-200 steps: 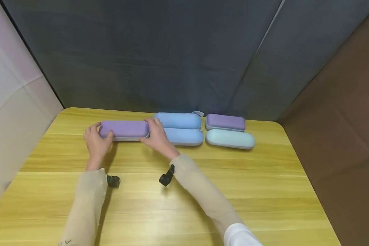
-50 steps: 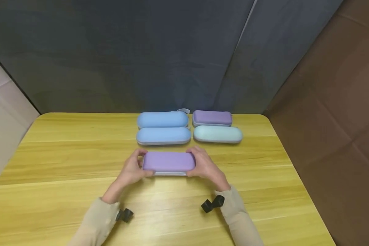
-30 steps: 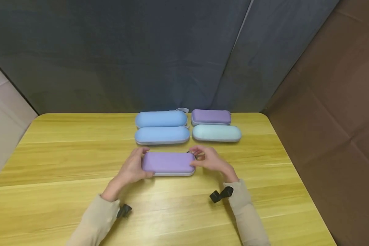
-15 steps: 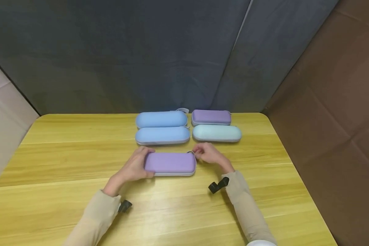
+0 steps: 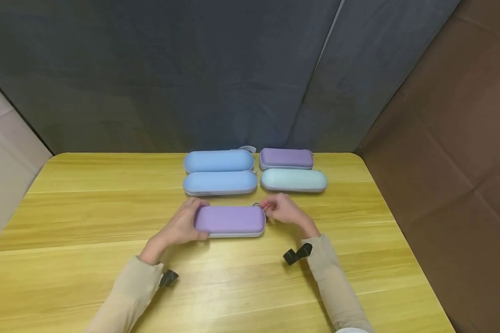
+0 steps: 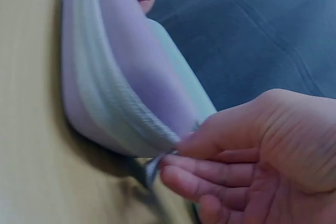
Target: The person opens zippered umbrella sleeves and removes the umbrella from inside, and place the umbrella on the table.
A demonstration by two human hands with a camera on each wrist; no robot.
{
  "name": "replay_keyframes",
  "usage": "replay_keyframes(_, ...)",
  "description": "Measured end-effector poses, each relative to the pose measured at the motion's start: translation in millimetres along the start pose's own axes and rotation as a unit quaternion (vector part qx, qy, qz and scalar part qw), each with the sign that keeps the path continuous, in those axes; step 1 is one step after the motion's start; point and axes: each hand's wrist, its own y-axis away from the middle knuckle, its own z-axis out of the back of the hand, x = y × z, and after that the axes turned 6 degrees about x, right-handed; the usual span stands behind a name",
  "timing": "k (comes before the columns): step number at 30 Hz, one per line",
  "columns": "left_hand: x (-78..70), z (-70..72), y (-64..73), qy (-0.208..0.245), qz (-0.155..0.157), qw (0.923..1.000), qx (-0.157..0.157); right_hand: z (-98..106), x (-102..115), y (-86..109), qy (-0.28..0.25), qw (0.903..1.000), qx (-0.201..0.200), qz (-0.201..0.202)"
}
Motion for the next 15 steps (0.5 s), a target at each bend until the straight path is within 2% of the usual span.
replay_keyframes(4, 0.0, 0.5, 0.1, 0.000, -0.007, 1.0000, -0.001, 2.8, 1.1, 0.7, 0.036, 0.9985, 0.040, 0.011)
replay_keyframes(8, -0.1, 0.7, -0.1, 0.000, -0.011, 0.9999, 0.001, 0.0, -1.3, -2.6, 0.066, 0.9955, 0.059, 0.034)
replay_keyframes(15, 1.2, 0.6, -0.2, 0.000, -0.010, 0.9999, 0.000, -1.7, -13.4, -12.9, 0.029, 0.9969, 0.053, 0.050)
